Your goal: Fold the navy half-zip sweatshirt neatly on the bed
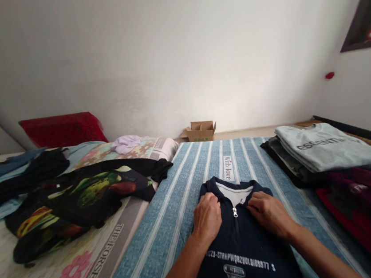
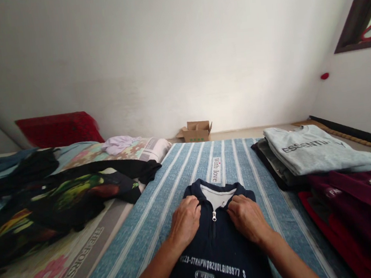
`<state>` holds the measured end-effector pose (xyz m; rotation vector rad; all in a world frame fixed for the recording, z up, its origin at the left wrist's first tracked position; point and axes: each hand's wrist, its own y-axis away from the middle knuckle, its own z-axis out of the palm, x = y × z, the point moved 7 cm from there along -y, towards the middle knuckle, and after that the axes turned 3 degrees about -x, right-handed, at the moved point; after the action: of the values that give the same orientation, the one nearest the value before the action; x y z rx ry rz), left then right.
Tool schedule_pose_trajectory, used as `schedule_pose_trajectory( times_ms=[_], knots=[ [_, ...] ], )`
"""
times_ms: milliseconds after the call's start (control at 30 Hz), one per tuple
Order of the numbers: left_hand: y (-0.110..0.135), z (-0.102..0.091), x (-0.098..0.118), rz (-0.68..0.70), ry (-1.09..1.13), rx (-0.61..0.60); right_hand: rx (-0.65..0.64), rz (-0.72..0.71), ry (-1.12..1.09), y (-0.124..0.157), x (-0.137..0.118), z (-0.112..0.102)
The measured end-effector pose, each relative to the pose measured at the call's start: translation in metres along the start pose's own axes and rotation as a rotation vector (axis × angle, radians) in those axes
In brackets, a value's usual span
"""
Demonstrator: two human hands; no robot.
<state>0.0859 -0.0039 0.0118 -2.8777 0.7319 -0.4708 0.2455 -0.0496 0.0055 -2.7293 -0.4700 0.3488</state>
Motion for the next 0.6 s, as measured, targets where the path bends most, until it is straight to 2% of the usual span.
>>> schedule_pose_trajectory(
  times_ms=[133, 200, 300, 400, 500, 600],
  knots=[
    [0.005, 0.004, 0.0, 0.019, 0.015, 0.031, -0.041, 0.063, -0.035, -0.028, -0.007, -0.014],
    [0.007, 0.006, 0.0, 0.023, 0.005, 0.044, -0.101, 0.143, -0.087, -0.048, -0.012, -0.013],
    [0.009, 0.008, 0.0, 0.02, 0.0, 0.056, -0.237, 0.29, -0.171, -0.073, -0.015, 0.006],
    [0.01, 0.01, -0.003, 0.009, 0.042, 0.05, -0.307, 0.366, -0.184, -0.086, -0.016, 0.027],
    [0.005, 0.006, -0.009, 0.006, 0.126, 0.038, -0.335, 0.392, -0.19, -0.085, -0.013, 0.04],
    [-0.007, -0.003, -0.019, -0.012, 0.171, -0.006, -0.338, 0.412, -0.235, -0.077, -0.009, 0.046]
  ],
)
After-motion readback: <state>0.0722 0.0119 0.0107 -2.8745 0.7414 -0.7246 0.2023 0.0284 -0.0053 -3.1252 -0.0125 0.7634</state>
